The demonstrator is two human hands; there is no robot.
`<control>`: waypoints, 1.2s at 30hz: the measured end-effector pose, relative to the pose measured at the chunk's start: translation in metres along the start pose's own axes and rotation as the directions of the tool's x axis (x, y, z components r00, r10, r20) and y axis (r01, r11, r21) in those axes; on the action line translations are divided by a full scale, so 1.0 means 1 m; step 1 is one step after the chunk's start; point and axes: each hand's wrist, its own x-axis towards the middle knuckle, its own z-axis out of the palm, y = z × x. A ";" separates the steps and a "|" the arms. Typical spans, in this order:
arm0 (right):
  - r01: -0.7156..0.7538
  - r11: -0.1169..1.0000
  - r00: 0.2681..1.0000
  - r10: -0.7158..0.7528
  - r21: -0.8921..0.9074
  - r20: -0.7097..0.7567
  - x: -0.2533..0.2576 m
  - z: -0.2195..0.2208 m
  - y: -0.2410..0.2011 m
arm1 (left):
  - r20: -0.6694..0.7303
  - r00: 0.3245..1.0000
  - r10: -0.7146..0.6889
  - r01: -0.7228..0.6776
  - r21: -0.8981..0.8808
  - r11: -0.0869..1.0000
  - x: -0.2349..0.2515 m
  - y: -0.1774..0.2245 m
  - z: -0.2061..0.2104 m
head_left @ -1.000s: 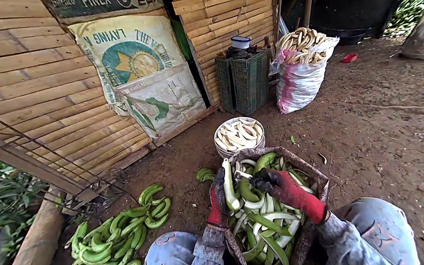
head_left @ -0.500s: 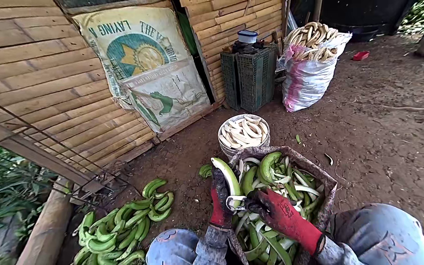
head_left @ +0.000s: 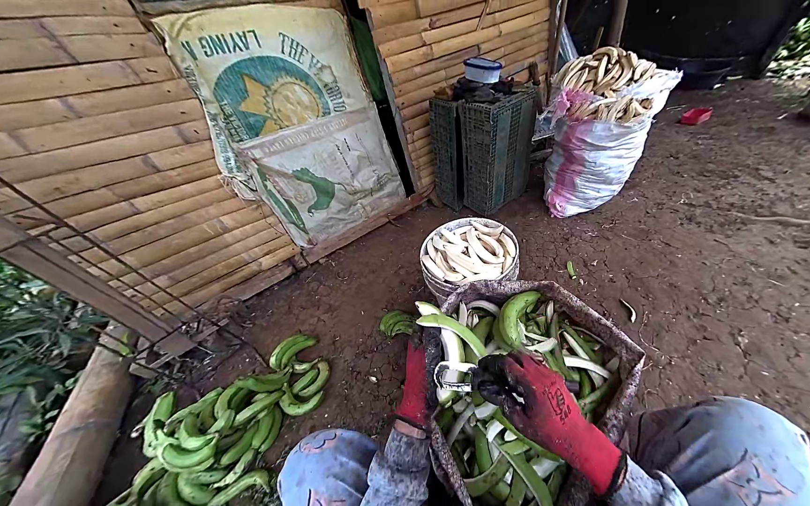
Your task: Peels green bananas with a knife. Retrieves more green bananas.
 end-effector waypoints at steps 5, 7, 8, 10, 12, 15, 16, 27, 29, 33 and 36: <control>-0.003 0.998 1.000 0.004 0.055 -0.019 -0.009 0.011 0.001 | 0.060 0.998 -0.001 0.014 -0.219 0.976 0.007 0.004 0.004; 0.017 0.999 0.998 -0.014 0.039 -0.059 -0.011 0.013 0.000 | -0.061 0.997 -0.040 0.007 -0.456 0.890 0.007 0.000 0.008; 0.019 1.000 0.998 -0.018 0.011 -0.054 -0.011 0.013 -0.003 | -0.120 0.992 -0.036 -0.031 -0.513 0.858 0.008 -0.005 0.010; 0.007 0.998 0.999 -0.009 -0.069 -0.041 -0.009 0.012 -0.011 | -0.194 0.980 -0.041 -0.075 -0.555 0.829 0.006 -0.011 0.011; -0.011 0.993 1.000 0.008 -0.117 -0.027 -0.001 0.010 -0.013 | -0.152 0.988 -0.019 -0.078 -0.607 0.790 0.001 -0.011 0.009; -0.022 0.984 0.999 0.015 -0.174 -0.037 0.004 0.010 -0.015 | -0.063 0.996 0.057 -0.084 -0.653 0.753 0.002 -0.011 0.008; -0.006 0.975 0.998 -0.007 -0.221 -0.057 0.004 0.011 -0.015 | -0.053 0.997 0.052 -0.074 -0.662 0.746 0.003 -0.011 0.008; -0.043 0.958 0.996 0.017 -0.283 -0.093 0.029 -0.002 0.016 | -0.056 0.997 0.054 -0.049 0.094 0.994 -0.013 -0.015 0.013; -0.150 0.966 0.988 0.156 -0.212 0.014 0.040 -0.009 0.018 | 0.142 0.990 0.008 -0.041 0.230 0.972 -0.029 -0.004 0.011; -0.447 0.863 0.848 0.493 -0.236 0.195 0.059 -0.025 0.040 | 0.448 0.884 -0.131 0.062 0.165 0.984 -0.039 -0.004 0.011; -0.311 0.940 0.948 0.318 -0.141 0.025 0.043 -0.023 0.033 | 0.384 0.910 -0.156 0.325 -0.426 0.845 -0.017 -0.020 0.009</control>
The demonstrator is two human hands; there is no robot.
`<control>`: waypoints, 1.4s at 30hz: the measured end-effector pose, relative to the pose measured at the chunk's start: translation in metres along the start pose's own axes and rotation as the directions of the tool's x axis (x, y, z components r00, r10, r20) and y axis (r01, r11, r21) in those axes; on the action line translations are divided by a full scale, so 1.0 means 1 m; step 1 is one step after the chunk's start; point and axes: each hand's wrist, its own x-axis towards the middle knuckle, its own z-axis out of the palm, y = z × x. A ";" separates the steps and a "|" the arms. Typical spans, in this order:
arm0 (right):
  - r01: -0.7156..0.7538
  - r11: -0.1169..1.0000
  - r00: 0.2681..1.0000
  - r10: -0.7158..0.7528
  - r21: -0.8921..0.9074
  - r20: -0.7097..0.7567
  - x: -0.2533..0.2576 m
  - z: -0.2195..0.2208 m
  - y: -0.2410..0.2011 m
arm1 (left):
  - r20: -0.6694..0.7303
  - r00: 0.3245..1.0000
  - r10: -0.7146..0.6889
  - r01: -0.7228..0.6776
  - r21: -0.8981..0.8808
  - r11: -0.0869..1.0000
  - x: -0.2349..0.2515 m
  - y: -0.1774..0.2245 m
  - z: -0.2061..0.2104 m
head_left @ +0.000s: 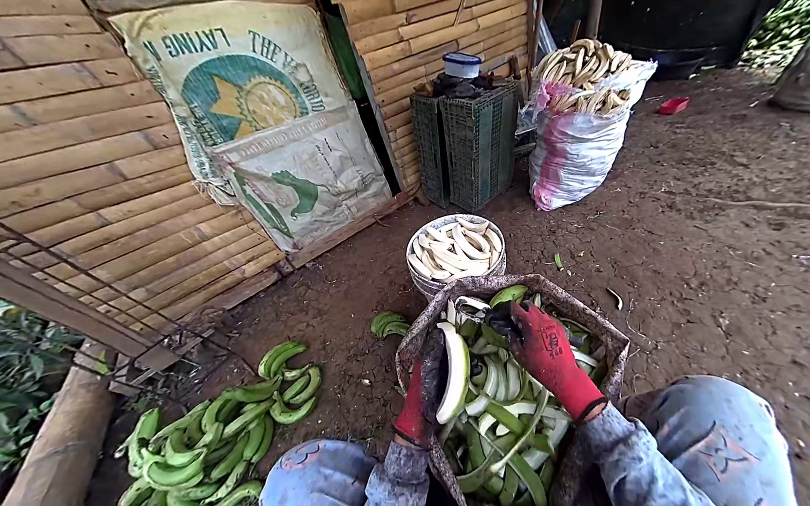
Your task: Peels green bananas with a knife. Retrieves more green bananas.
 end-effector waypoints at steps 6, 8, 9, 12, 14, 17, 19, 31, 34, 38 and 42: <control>0.550 0.834 0.780 -0.535 -0.053 -0.324 -0.040 0.030 -0.009 | -0.003 0.988 0.154 -0.102 -0.763 0.638 0.009 0.014 -0.009; 0.567 0.813 0.753 -0.577 -0.135 -0.317 -0.038 0.031 -0.012 | -0.074 0.986 0.150 -0.155 -0.744 0.650 0.005 0.011 -0.003; 0.547 0.823 0.768 -0.566 -0.151 -0.302 -0.036 0.029 -0.015 | -0.133 0.976 0.170 -0.215 -0.644 0.734 0.003 0.011 0.002; 0.463 0.883 0.848 -0.468 -0.083 -0.248 -0.031 0.021 -0.023 | -0.159 0.957 0.242 -0.289 -0.525 0.800 0.003 0.004 0.013; 0.477 0.874 0.836 -0.483 -0.092 -0.261 -0.030 0.019 -0.019 | -0.191 0.949 0.252 -0.310 -0.401 0.862 0.005 0.007 0.014; 0.494 0.859 0.810 -0.512 -0.136 -0.288 -0.031 0.025 -0.014 | -0.251 0.937 0.243 -0.288 -0.160 0.944 0.004 0.018 0.016; 0.453 0.886 0.839 -0.461 -0.098 -0.289 -0.028 0.027 -0.019 | -0.295 0.900 0.321 -0.291 0.141 0.946 0.002 0.021 0.017; 0.224 0.951 0.974 -0.212 0.213 -0.082 -0.001 0.013 0.020 | 0.256 0.965 0.054 0.071 -0.454 0.888 0.021 0.001 -0.024; 0.537 0.806 0.832 -0.555 0.249 0.005 -0.010 0.015 0.020 | 0.461 0.885 0.061 0.318 -0.695 0.645 0.036 -0.001 -0.034; 0.512 0.855 0.858 -0.514 0.081 -0.004 -0.012 0.029 0.011 | 0.159 0.984 0.085 -0.011 -0.416 0.909 0.029 -0.009 -0.019; 0.032 0.999 0.997 -0.031 0.018 -0.064 0.002 0.029 0.001 | -0.070 0.975 0.210 -0.208 0.037 0.977 0.013 -0.009 0.003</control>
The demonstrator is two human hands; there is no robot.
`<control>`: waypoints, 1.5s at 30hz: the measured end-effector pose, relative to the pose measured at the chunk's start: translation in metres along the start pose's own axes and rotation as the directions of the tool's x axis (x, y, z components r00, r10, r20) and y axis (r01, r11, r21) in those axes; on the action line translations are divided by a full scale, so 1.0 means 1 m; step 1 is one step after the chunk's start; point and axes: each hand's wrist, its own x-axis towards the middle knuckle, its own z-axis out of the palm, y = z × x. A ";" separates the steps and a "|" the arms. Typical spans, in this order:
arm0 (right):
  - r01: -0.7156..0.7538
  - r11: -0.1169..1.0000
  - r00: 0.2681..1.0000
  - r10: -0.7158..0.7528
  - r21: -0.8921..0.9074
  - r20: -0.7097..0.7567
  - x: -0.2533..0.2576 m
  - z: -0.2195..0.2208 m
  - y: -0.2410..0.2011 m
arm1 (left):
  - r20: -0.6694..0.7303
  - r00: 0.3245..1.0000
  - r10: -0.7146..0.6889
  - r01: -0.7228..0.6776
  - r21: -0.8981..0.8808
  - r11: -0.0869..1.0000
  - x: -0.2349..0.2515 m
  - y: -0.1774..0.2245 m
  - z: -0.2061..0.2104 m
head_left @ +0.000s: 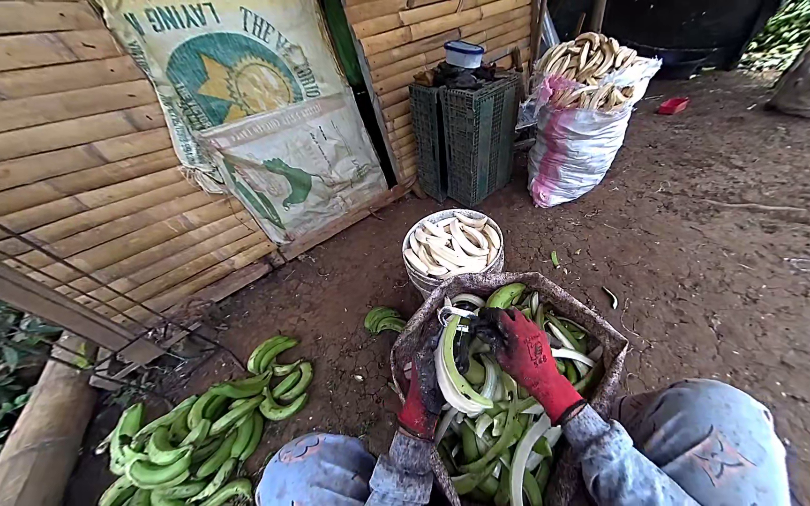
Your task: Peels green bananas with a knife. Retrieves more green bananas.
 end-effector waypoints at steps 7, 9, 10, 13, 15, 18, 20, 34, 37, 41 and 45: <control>0.090 0.970 0.995 -0.095 0.225 0.012 -0.004 -0.006 -0.005 | -0.289 0.936 0.203 -0.058 0.440 0.896 0.028 0.014 -0.021; 0.197 0.973 0.974 -0.208 0.122 0.087 -0.012 0.001 -0.028 | -0.229 0.965 0.128 -0.023 0.412 0.911 0.019 0.022 -0.005; 0.225 0.974 0.971 -0.227 0.040 0.071 -0.013 0.006 -0.034 | -0.186 0.977 0.104 -0.022 0.397 0.917 0.014 0.028 0.006; 0.145 0.989 0.988 -0.146 -0.021 -0.055 0.004 0.010 -0.031 | -0.122 0.988 0.090 -0.044 0.334 0.942 0.027 0.003 0.000; 0.013 1.000 0.999 -0.013 -0.005 -0.029 0.035 0.000 -0.027 | -0.169 0.985 0.037 0.092 0.690 0.718 0.038 -0.005 -0.003; -0.124 0.992 0.989 0.126 -0.030 0.082 0.102 -0.008 -0.019 | -0.200 0.945 -0.259 0.204 0.979 -0.011 0.048 -0.013 0.005; -0.080 0.996 0.992 0.084 -0.045 0.094 0.146 0.005 -0.013 | -0.224 0.915 -0.336 0.181 0.971 -0.155 0.054 -0.019 0.015; -0.035 0.981 0.950 0.092 -0.191 0.297 0.239 0.093 -0.024 | -0.134 0.986 -0.102 0.169 0.751 0.639 0.043 0.008 -0.024; 0.095 0.993 0.974 -0.079 -0.064 0.211 0.212 0.044 -0.024 | -0.139 0.988 0.064 0.012 0.490 0.872 0.039 0.021 -0.024; 0.301 0.944 0.947 -0.313 0.136 0.073 0.140 -0.024 -0.027 | -0.197 0.980 0.014 0.002 0.078 0.997 0.028 0.038 -0.018; 0.323 0.888 0.859 -0.421 0.328 0.292 0.043 -0.052 -0.024 | -0.127 0.992 0.017 -0.022 -0.034 0.999 0.023 0.039 -0.023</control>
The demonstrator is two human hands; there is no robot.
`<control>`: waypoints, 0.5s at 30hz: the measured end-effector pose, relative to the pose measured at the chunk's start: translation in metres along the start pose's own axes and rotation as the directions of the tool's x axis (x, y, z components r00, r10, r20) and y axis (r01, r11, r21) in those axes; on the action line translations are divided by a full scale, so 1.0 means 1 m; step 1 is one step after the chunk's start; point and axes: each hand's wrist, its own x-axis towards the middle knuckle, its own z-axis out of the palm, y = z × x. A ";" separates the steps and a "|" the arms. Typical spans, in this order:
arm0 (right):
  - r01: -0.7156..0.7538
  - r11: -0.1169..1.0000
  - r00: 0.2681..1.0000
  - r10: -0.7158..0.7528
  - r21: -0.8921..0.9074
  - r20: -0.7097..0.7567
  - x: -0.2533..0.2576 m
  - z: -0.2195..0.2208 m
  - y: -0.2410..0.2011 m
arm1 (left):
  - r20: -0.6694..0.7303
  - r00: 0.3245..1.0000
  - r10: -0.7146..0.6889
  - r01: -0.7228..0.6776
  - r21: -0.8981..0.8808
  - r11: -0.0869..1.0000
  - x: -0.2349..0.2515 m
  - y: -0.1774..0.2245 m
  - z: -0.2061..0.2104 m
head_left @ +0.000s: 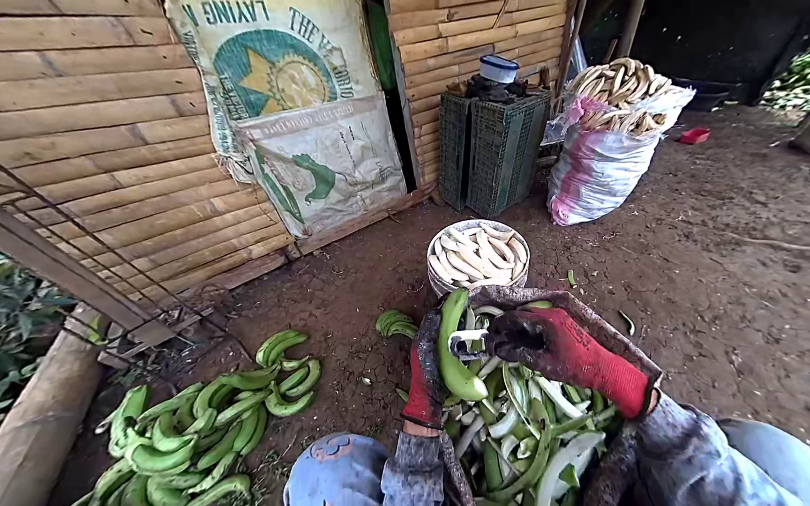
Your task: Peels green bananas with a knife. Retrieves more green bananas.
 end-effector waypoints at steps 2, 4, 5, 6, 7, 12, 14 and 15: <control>0.003 0.998 0.994 0.004 -0.059 0.110 -0.029 0.016 -0.011 | 0.036 0.998 -0.049 0.051 -0.079 0.996 0.001 -0.002 0.006; -0.045 0.985 0.992 0.063 -0.165 0.107 -0.041 0.031 -0.008 | 0.068 0.997 -0.030 0.026 0.053 0.998 -0.005 -0.010 0.007; -0.083 0.971 0.993 0.100 -0.224 0.068 -0.043 0.034 -0.005 | 0.083 0.997 0.012 -0.026 0.167 0.986 -0.010 -0.016 0.007; -0.116 0.952 0.993 0.115 -0.285 -0.022 -0.041 0.034 0.000 | 0.093 0.995 0.035 -0.057 0.242 0.969 -0.017 -0.021 0.008; -0.158 0.928 0.983 0.116 -0.336 -0.143 -0.036 0.031 0.003 | 0.082 0.996 0.035 -0.057 0.278 0.959 -0.026 -0.022 0.015; -0.389 0.858 0.879 0.237 -0.335 -0.413 -0.020 0.013 0.014 | 0.007 0.998 -0.064 0.062 0.147 0.987 -0.036 -0.029 0.028; -0.380 0.887 0.873 0.251 -0.263 -0.417 -0.027 0.015 0.006 | 0.018 1.000 -0.022 0.019 0.169 0.985 -0.031 -0.034 0.025; -0.358 0.906 0.872 0.239 -0.225 -0.426 -0.030 0.018 0.005 | 0.022 0.999 0.026 -0.031 0.210 0.977 -0.029 -0.032 0.027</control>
